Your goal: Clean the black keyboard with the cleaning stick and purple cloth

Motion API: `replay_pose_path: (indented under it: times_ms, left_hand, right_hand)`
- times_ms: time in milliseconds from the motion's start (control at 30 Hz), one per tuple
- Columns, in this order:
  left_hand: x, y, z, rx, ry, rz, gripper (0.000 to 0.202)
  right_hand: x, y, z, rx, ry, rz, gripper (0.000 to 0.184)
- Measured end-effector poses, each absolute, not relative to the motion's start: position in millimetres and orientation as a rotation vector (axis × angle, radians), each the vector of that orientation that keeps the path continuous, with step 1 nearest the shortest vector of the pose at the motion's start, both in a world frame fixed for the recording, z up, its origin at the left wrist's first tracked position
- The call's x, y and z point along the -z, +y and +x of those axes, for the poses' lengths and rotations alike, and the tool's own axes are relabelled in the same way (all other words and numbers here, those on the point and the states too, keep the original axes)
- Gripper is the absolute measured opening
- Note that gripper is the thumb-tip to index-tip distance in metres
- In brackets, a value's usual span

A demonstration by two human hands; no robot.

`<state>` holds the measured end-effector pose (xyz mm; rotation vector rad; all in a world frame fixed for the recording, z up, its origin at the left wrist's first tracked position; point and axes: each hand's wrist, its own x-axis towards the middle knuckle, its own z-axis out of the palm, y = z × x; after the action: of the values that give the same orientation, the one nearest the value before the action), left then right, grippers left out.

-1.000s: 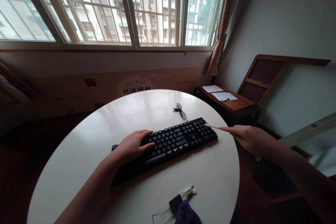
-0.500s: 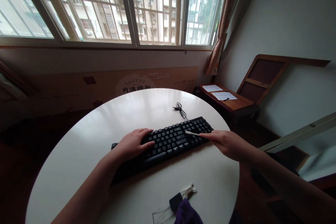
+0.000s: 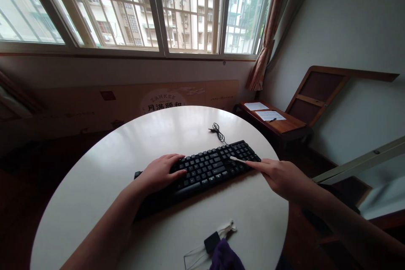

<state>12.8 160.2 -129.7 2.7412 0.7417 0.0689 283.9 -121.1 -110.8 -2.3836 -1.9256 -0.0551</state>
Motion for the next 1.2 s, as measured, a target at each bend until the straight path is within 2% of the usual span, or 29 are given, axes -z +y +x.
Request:
replay_pose_path:
  times_ms: [300, 600, 867, 1200]
  left_hand:
    - [130, 161, 13, -0.057, 0.75, 2.763, 0.067]
    - [129, 159, 13, -0.048, 0.757, 2.746, 0.067]
    - [130, 160, 13, -0.065, 0.753, 2.736, 0.067]
    - [131, 160, 13, -0.066, 0.74, 2.745, 0.067]
  right_hand:
    - [116, -119, 283, 0.055, -1.826, -2.459, 0.053]
    - [108, -114, 266, -0.131, -1.947, -2.327, 0.049]
    - [72, -99, 266, -0.015, -2.153, -2.38, 0.056]
    - [73, -106, 270, 0.003, -2.168, -2.343, 0.056]
